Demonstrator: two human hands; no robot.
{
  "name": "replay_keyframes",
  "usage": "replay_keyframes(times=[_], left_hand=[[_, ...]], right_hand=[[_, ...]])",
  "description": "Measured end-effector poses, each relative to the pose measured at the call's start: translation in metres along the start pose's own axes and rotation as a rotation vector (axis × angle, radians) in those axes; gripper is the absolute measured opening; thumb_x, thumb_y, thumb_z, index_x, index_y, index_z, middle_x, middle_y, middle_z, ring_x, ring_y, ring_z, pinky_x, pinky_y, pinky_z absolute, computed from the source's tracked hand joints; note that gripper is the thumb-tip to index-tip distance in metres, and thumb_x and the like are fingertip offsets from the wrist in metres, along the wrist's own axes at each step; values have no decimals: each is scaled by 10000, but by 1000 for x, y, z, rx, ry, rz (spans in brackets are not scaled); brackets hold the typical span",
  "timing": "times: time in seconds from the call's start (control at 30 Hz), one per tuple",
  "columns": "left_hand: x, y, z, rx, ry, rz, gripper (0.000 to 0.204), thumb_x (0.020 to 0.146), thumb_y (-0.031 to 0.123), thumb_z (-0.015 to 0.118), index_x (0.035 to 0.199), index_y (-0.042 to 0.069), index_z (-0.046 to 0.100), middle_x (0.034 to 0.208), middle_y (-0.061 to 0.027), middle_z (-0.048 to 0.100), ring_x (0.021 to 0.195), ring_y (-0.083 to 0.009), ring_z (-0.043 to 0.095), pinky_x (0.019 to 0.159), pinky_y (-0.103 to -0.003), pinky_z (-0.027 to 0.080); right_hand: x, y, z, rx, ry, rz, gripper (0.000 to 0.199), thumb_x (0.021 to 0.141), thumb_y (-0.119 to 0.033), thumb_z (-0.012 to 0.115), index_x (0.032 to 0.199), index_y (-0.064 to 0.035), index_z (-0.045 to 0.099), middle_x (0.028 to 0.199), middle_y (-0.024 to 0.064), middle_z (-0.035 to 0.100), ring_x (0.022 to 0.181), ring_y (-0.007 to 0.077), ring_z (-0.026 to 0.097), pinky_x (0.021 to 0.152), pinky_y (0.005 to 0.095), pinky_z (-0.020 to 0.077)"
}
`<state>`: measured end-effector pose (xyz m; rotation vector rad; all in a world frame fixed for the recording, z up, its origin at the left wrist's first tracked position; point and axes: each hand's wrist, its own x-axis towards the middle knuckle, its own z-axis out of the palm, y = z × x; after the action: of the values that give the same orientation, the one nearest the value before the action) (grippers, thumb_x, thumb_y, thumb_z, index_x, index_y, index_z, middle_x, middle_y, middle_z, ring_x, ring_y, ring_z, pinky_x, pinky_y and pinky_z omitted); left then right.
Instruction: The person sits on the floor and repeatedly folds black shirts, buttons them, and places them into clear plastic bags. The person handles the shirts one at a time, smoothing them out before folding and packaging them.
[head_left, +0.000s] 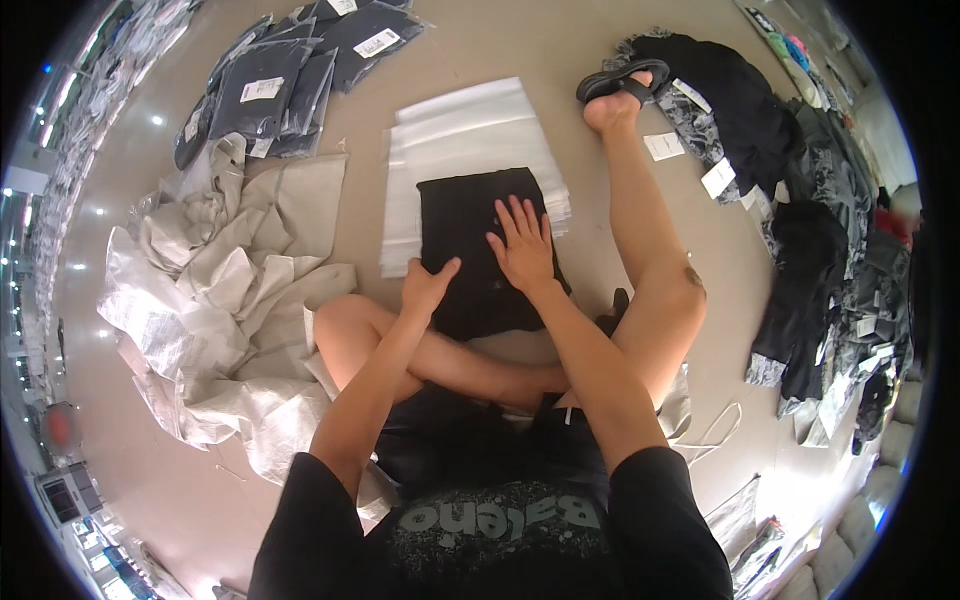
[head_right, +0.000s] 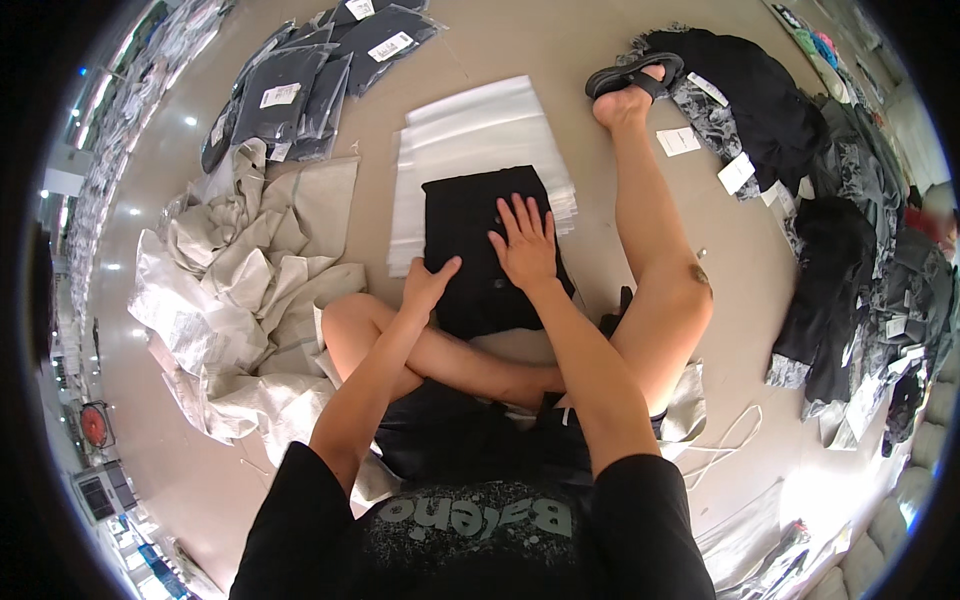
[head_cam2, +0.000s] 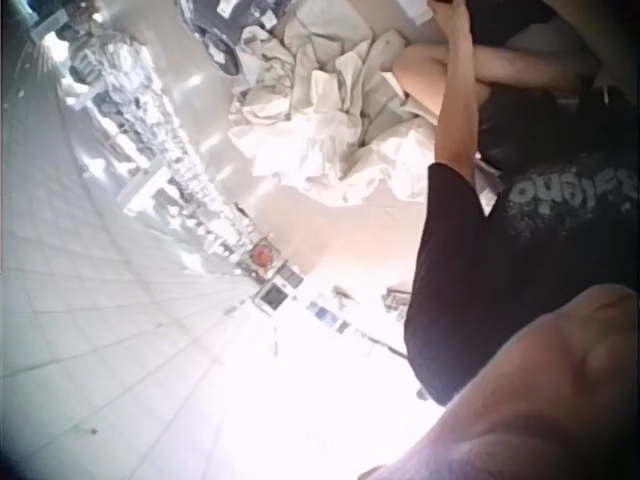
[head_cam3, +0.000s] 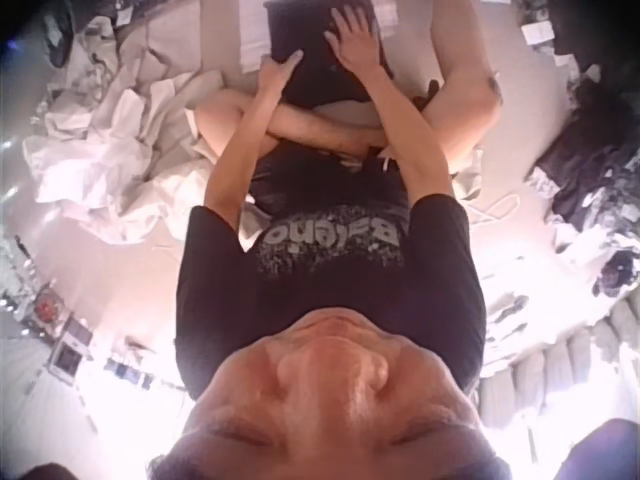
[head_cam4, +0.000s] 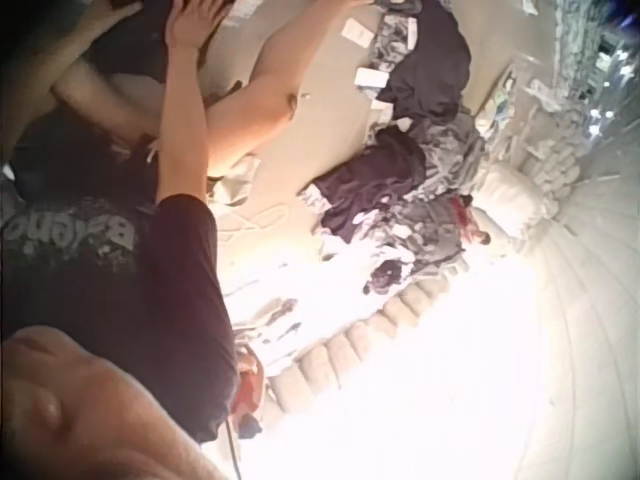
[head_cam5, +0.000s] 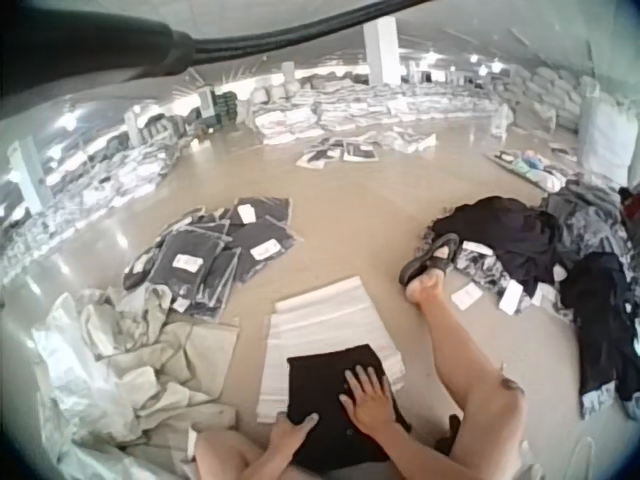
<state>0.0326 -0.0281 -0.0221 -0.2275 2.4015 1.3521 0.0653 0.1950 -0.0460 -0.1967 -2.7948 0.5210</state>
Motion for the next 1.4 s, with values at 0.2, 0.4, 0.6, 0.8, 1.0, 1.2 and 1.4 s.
replay_keyframes(times=[0.2,0.4,0.6,0.8,1.0,1.2,1.4], left_hand=[[29,-25,-36,10,-296,68,462,978,286,771,1289,-50,709,1206,-131,774,929,-259,765,825,-395,584],[22,52,-23,-664,-435,-226,421,1003,373,725,1252,33,719,1103,-106,766,1084,-271,750,832,-419,600],[25,-6,-33,625,-92,145,704,841,557,807,1156,-66,722,1065,-326,751,1062,-429,748,908,-476,587],[38,-20,-21,385,-337,175,564,932,454,753,1183,-51,729,1052,-253,774,977,-377,767,833,-473,598],[19,20,-17,-453,-395,-285,324,1059,272,620,1179,-10,728,1096,-125,769,927,-238,750,827,-408,617],[-7,8,-7,596,-190,-33,715,801,563,856,1117,-68,742,1096,-266,777,1001,-437,763,936,-476,599],[9,-20,30,522,-48,115,722,823,442,868,1248,-102,656,1263,-324,714,1160,-428,717,946,-477,588]], right_hand=[[21,-37,-38,193,19,-16,867,969,-620,684,1586,-44,484,1647,295,405,1536,452,395,1269,620,265],[-32,-68,-80,602,-129,-116,794,941,-321,784,1602,-25,457,1534,301,544,1387,424,582,1125,503,488],[-18,-44,-65,822,-270,242,593,897,-46,708,1482,-53,616,1354,276,691,1270,401,676,1058,416,542],[-43,-55,-62,351,-301,-301,1037,728,-191,897,1650,-232,426,1550,264,533,1442,458,515,1217,571,408],[-41,-43,-47,596,-159,-13,919,752,-16,800,1594,-250,516,1376,227,678,1274,410,654,1099,486,529],[-39,-34,-41,737,-174,289,741,795,40,645,1499,-191,626,1178,267,742,1153,448,704,985,397,567],[-40,-36,-44,775,-156,154,851,795,87,641,1556,-289,575,1264,247,720,1169,436,700,1000,411,583]])
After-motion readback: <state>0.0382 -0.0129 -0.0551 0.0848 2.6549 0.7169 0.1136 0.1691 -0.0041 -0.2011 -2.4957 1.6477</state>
